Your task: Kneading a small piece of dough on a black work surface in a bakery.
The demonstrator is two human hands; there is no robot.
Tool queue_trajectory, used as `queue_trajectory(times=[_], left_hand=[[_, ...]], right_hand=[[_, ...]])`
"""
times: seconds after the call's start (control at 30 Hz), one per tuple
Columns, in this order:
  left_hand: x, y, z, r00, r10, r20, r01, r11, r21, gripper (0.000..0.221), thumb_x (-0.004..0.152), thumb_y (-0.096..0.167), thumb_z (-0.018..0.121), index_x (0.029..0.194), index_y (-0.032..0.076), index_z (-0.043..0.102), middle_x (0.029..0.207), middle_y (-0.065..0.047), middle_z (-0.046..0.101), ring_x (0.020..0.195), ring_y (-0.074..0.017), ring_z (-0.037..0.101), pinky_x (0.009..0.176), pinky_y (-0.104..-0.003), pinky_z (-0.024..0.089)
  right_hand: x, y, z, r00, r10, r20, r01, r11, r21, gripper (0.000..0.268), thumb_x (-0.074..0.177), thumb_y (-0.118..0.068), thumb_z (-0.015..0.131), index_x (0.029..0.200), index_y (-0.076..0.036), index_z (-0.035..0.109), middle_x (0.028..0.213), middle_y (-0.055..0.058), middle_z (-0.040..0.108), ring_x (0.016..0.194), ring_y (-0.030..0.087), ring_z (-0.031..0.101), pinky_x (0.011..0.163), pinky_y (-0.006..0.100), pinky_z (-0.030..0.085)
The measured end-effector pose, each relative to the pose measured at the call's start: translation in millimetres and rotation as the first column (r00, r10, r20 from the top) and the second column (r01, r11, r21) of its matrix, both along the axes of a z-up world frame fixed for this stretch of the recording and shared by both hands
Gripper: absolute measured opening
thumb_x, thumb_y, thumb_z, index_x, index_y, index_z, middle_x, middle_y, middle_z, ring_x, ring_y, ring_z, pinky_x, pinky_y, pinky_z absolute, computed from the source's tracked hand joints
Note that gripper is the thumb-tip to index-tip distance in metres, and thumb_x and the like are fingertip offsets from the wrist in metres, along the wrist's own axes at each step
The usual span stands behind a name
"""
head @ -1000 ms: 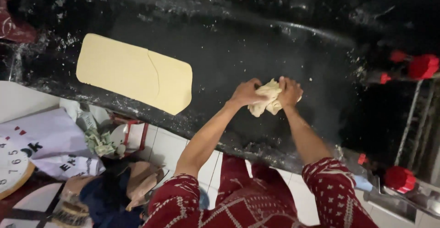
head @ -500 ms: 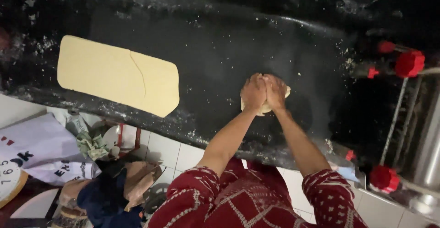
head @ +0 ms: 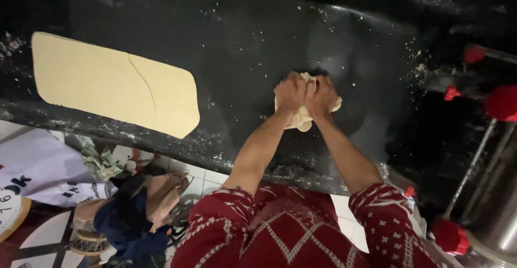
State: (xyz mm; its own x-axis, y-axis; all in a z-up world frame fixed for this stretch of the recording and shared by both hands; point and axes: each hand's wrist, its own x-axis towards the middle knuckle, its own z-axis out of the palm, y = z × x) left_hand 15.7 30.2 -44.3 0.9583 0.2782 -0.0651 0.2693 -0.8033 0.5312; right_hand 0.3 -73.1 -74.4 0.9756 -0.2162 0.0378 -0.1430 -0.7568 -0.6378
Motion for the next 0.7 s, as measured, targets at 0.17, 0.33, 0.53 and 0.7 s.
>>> queue_trajectory(times=[0.17, 0.33, 0.53, 0.7], left_hand=[[4.3, 10.8, -32.8, 0.972, -0.172, 0.160, 0.176, 0.984, -0.008, 0.045, 0.099, 0.039, 0.034, 0.084, 0.013, 0.067, 0.057, -0.008, 0.058, 0.052, -0.0284, 0.067, 0.050, -0.040, 0.049], [-13.4, 7.1, -10.2, 0.911, -0.250, 0.327, 0.213, 0.966, 0.146, 0.027, 0.083, 0.034, 0.060, 0.098, 0.013, 0.068, 0.066, -0.005, 0.062, 0.055, -0.0223, 0.068, 0.051, -0.037, 0.049], [-73.6, 24.9, 36.6, 0.775, -0.322, 0.544, 0.341, 0.937, 0.070, 0.031, 0.095, 0.040, 0.046, 0.105, 0.017, 0.064, 0.090, -0.004, 0.066, 0.081, -0.0230, 0.069, 0.081, -0.041, 0.052], [-115.7, 6.3, 75.7, 0.960, 0.071, 0.271, -0.020, 0.983, -0.185, 0.031, 0.093, 0.036, 0.061, 0.073, 0.012, 0.065, 0.100, -0.002, 0.065, 0.105, -0.0286, 0.066, 0.095, -0.049, 0.043]], right_hand=[[11.6, -9.1, -25.0, 0.944, 0.047, 0.327, 0.028, 0.975, -0.222, 0.013, 0.093, -0.029, 0.059, 0.087, -0.020, 0.065, 0.070, 0.006, 0.057, 0.060, 0.035, 0.062, 0.059, 0.044, 0.048], [-9.1, -16.8, 9.7, 0.886, 0.054, 0.461, -0.165, 0.965, 0.203, 0.014, 0.094, -0.017, 0.053, 0.086, -0.007, 0.059, 0.075, 0.018, 0.051, 0.069, 0.046, 0.057, 0.067, 0.049, 0.046], [-57.9, -22.3, 77.5, 0.833, 0.207, 0.513, -0.377, 0.891, 0.253, 0.024, 0.101, -0.023, 0.047, 0.088, -0.009, 0.061, 0.092, 0.010, 0.051, 0.088, 0.035, 0.056, 0.085, 0.042, 0.043], [-84.2, -38.9, 68.1, 0.839, 0.396, 0.373, -0.475, 0.867, 0.150, 0.019, 0.102, -0.013, 0.058, 0.085, -0.006, 0.057, 0.099, 0.013, 0.053, 0.099, 0.039, 0.053, 0.090, 0.049, 0.040]])
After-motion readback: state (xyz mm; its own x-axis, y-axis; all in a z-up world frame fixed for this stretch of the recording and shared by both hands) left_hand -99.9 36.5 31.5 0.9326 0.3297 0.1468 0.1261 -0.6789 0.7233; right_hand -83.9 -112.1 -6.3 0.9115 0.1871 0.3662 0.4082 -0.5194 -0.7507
